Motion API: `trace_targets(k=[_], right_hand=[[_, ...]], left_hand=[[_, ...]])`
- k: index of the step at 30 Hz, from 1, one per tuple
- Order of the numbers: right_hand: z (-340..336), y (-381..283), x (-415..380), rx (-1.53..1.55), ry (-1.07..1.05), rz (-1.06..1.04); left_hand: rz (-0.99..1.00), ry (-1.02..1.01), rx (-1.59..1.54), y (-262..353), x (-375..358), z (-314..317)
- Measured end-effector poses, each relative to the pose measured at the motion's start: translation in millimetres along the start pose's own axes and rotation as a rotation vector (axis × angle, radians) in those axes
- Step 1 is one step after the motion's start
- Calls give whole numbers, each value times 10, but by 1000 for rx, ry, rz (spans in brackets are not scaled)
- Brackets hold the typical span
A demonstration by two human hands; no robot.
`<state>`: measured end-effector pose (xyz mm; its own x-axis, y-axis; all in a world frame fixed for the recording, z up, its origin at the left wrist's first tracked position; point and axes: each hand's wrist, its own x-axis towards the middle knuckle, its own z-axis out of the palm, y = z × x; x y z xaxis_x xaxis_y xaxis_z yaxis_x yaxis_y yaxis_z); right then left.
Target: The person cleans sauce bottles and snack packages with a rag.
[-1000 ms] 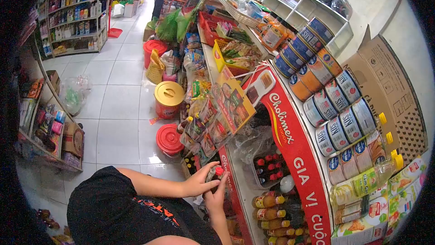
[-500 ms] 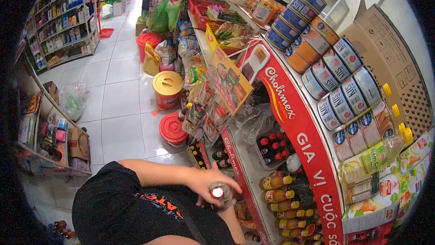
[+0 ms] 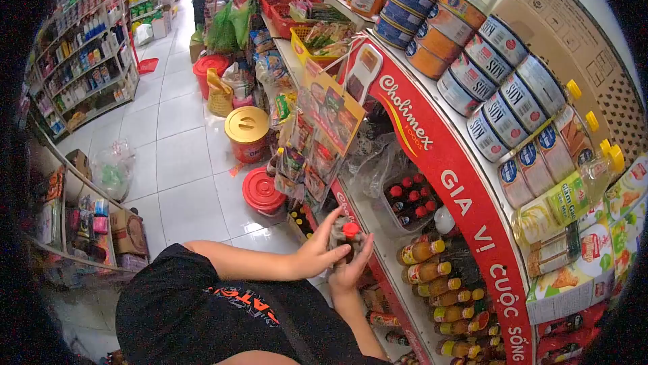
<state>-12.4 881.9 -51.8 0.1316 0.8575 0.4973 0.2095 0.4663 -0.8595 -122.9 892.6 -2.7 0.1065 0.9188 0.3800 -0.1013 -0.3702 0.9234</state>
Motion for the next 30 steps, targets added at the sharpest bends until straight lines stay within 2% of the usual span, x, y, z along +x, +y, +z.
trace_targets(k=[1,2,4,8,9,10,11,13,14,15,16,20,22,23,28,30], right_hand=[[-23,13,1,-9,11,50],[-47,-23,20,-132,4,12],[-35,14,-2,40,-16,69],[-116,72,-43,267,-7,249],[-116,14,-47,344,-1,313],[-141,108,-64,541,115,470],[-133,72,-91,558,170,540],[-62,-255,126,575,304,682],[-77,-285,201,598,269,564],[-115,-294,267,609,242,453],[-185,-256,333,542,250,398],[-609,-291,600,263,189,171],[-781,-320,748,105,205,71],[-842,-363,818,123,191,95],[-964,-123,1148,67,192,15],[-988,30,1217,-211,223,80]], left_hand=[[27,-15,47,5,-25,4],[53,-30,94,8,-57,3],[173,-45,155,-12,-108,8],[451,-226,405,-50,-115,-41],[465,-293,465,-12,-94,-51],[477,-364,521,41,-72,-66],[486,-439,573,111,-43,-86],[413,-563,455,226,124,-197],[332,-616,410,295,192,-260],[303,-600,385,315,229,-333],[399,-542,423,357,247,-440],[286,-183,498,479,207,-804],[120,-7,303,306,124,-960],[51,58,250,258,91,-1004],[28,70,212,289,-19,-1047],[70,54,245,329,-38,-1033]])
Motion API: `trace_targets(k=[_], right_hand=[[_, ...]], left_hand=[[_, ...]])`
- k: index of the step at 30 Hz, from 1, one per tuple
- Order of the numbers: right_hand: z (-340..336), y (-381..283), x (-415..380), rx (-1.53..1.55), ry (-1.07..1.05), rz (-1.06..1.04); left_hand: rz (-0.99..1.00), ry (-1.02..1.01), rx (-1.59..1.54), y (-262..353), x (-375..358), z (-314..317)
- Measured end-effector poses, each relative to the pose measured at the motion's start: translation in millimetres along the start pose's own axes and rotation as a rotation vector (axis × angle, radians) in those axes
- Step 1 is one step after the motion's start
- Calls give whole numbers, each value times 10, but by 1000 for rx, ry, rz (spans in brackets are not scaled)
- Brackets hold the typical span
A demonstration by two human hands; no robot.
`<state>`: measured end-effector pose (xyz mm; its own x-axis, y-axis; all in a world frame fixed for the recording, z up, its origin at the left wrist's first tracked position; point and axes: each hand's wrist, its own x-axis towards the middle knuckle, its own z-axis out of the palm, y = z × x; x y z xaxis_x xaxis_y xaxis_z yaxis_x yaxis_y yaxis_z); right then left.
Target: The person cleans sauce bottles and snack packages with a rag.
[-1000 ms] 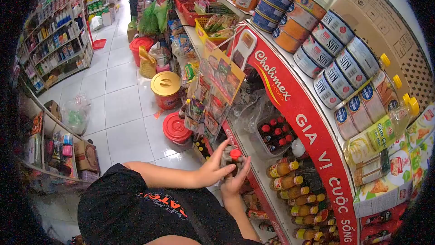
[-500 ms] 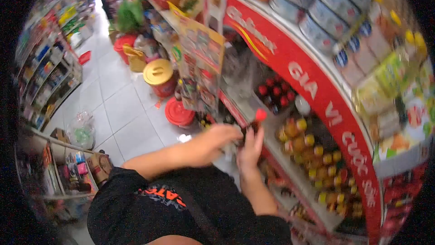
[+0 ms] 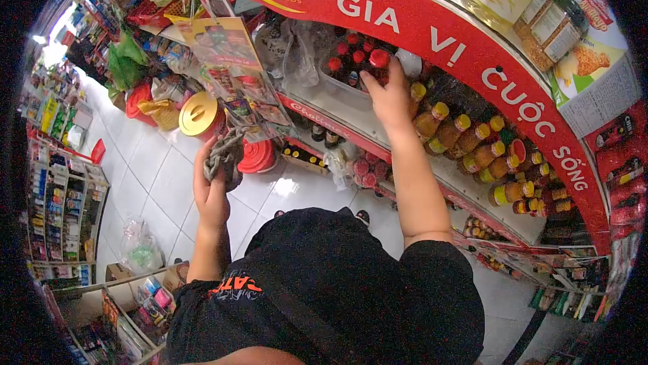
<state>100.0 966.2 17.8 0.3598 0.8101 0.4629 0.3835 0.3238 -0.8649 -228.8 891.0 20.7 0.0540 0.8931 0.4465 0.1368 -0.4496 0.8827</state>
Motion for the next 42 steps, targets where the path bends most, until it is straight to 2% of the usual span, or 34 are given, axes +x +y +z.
trace_targets(k=[1,2,5,8,11,14,17,18,20,21,22,23,27,30,33,36,39,42], right_hand=[[31,77,42,-140,15,17],[81,159,94,-59,10,12],[184,541,234,-78,-21,-77],[234,271,237,-496,-117,32],[331,374,239,-588,-70,-36],[383,218,220,-706,-121,119],[405,222,247,-720,-132,191],[443,211,254,-714,-117,151],[454,347,250,-617,-143,15],[450,265,249,-742,-184,106],[437,305,253,-761,-169,62],[423,222,249,-831,-222,121],[397,106,320,-954,-313,81],[433,-173,382,-1100,-416,144],[475,-319,401,-1157,-346,48],[538,-311,487,-1161,-390,67],[559,-177,486,-1063,-467,-107],[586,-214,494,-1046,-542,-56]], left_hand=[[23,-4,16,15,-5,-8],[34,4,74,19,-10,-24],[40,59,37,9,-40,-53],[149,123,92,22,-85,-43],[266,67,233,160,-75,-78],[243,98,177,98,-124,-60],[227,44,256,91,-180,-59],[300,0,271,109,-150,-58],[304,-100,258,144,-123,-102],[311,-111,259,142,-99,-106],[319,-124,223,175,-63,-114],[335,-100,232,181,-53,-103],[322,-109,230,117,-58,-109],[307,-139,240,132,-59,-129],[307,-173,250,95,-57,-131],[307,-181,252,96,-59,-155],[275,-166,257,86,-71,-178],[246,-154,250,63,-90,-202]])
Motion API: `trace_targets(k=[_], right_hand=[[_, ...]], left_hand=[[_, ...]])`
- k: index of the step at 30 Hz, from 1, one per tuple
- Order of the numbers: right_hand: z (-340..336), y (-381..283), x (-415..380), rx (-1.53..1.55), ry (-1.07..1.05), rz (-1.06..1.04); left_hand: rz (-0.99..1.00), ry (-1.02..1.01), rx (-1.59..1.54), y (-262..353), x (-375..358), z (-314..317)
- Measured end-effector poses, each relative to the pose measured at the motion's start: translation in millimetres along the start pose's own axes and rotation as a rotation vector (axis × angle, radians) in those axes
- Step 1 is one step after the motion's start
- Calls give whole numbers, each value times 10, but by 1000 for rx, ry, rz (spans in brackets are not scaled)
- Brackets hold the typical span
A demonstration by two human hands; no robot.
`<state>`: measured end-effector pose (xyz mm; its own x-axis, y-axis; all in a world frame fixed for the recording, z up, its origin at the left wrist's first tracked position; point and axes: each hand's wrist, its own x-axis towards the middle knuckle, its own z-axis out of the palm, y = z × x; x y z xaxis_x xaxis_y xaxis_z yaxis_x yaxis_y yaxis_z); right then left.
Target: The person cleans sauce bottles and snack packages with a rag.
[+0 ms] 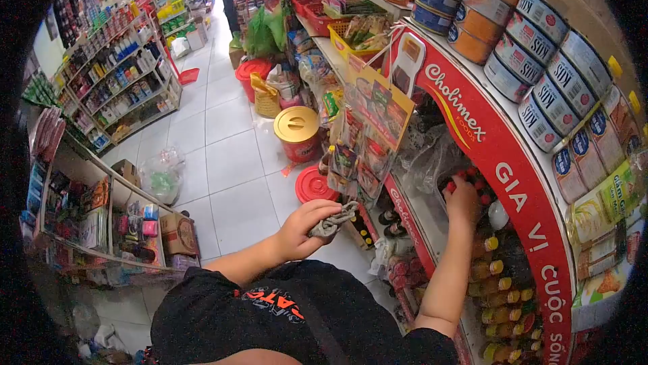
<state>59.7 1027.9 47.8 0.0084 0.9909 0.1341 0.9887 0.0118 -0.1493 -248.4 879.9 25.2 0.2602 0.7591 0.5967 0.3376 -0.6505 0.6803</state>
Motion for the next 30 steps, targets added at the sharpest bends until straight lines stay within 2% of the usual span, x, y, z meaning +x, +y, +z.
trace_targets(k=[6,9,12,15,16,18,19,21,22,24,25,26,27,30], right_hand=[[-50,-45,-12,24,-39,18],[-8,82,-41,99,94,-61],[-61,152,-138,214,314,-123],[-232,45,-380,367,403,-48],[-310,-23,-486,413,435,-81],[-437,-176,-698,504,498,-152],[-456,-234,-785,596,459,-188],[-450,-325,-940,783,379,-259],[-409,-338,-991,836,262,-278],[-313,-424,-1066,992,42,-303],[-294,-524,-1127,1170,-104,-236],[-260,-578,-1148,1091,-102,-301],[-228,-626,-1149,1008,-102,-365],[-228,-792,-1153,898,-91,-468]], left_hand=[[21,0,36,-79,-38,49],[-178,-41,-138,-131,-52,130],[-378,-342,-57,-187,-29,183],[-367,-259,-149,-365,-150,378],[-510,-324,-210,-434,-172,405],[-676,-348,-269,-475,-115,457],[-761,-360,-297,-474,-86,482],[-612,-329,-266,-442,-54,574],[-538,-313,-249,-417,-37,605],[-391,-446,-295,-316,50,581],[-314,-509,-316,-263,110,562],[-272,-597,-423,-230,167,557],[-319,-683,-372,-293,129,617],[-397,-699,-448,-442,-23,718]])
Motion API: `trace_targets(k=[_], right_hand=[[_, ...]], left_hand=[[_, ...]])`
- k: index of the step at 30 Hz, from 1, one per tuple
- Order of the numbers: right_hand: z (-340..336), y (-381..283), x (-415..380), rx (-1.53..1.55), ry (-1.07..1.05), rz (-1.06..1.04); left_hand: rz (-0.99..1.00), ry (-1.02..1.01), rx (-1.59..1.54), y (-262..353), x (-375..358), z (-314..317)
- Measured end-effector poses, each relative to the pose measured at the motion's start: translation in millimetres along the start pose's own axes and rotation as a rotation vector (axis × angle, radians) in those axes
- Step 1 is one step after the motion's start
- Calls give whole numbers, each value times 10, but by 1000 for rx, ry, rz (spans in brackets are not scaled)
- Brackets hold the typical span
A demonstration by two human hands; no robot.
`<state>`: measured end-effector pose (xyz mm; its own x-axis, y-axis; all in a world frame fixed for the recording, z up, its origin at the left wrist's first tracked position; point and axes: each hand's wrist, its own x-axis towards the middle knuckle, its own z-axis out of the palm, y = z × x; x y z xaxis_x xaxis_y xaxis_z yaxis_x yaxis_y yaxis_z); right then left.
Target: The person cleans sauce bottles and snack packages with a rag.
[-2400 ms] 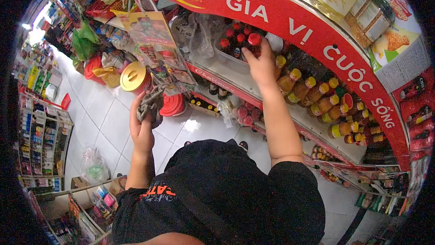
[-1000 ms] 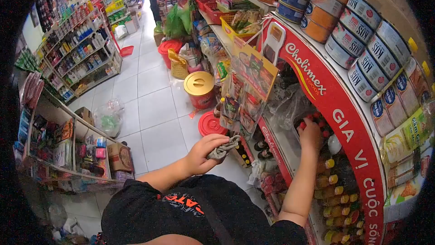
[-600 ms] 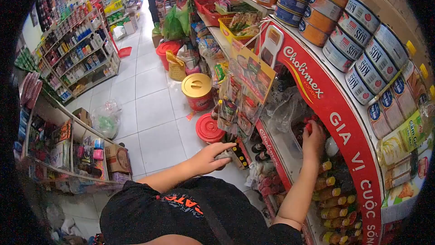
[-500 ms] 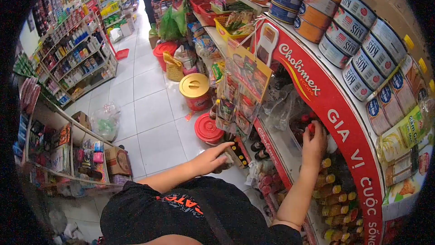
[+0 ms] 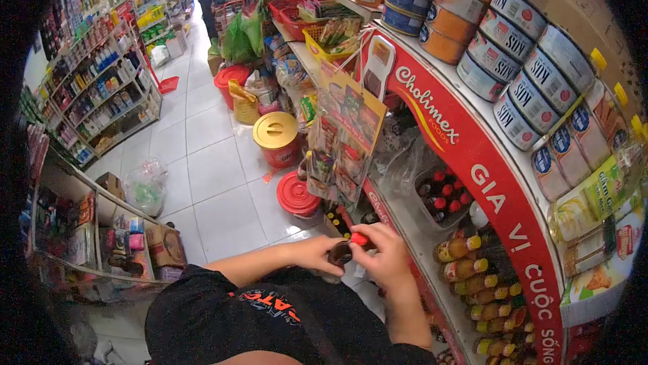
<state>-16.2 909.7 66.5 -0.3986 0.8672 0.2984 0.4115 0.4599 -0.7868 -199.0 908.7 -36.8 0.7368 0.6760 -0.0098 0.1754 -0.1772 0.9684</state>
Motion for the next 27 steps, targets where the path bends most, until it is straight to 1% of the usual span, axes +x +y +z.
trace_targets(k=[1,2,3,5,7,8,11,12,13,15,16,17,19,20,21,23,24,27], right_hand=[[38,9,27,-27,-19,-30],[79,21,51,20,-45,-17],[120,25,71,65,-69,-3],[191,61,134,66,-66,-18],[259,89,214,103,-59,-29],[287,155,239,73,-132,-36],[661,280,301,232,-63,-19],[758,442,301,108,-172,-40],[914,486,307,136,-205,36],[1177,524,344,45,-330,30],[1374,608,352,196,-384,96],[1641,698,302,485,-346,206],[1822,417,403,877,-294,514],[1912,395,499,847,-317,486],[2033,448,558,731,-270,338],[2158,475,711,749,-336,298],[2159,430,789,571,-337,217],[2166,257,905,590,-237,161]], left_hand=[[-10,0,-93,-49,-18,0],[108,34,-109,-57,-40,-7],[19,-14,-138,-104,-64,-34],[40,51,-193,-210,-112,-58],[37,164,-227,-212,-166,-103],[-9,199,-115,-200,-193,-174],[36,461,-228,-155,-294,-326],[38,614,-224,-199,-334,-371],[104,652,-269,-245,-352,-452],[193,829,-484,-117,-444,-564],[151,839,-482,-218,-497,-625],[130,922,-533,-353,-537,-622],[93,907,-453,-368,-698,-763],[111,963,-339,-332,-769,-833],[150,1008,-367,-271,-842,-911],[241,1085,-422,-169,-967,-1057],[206,1127,-225,-299,-1060,-1147],[132,1155,-94,-270,-1294,-1499]])
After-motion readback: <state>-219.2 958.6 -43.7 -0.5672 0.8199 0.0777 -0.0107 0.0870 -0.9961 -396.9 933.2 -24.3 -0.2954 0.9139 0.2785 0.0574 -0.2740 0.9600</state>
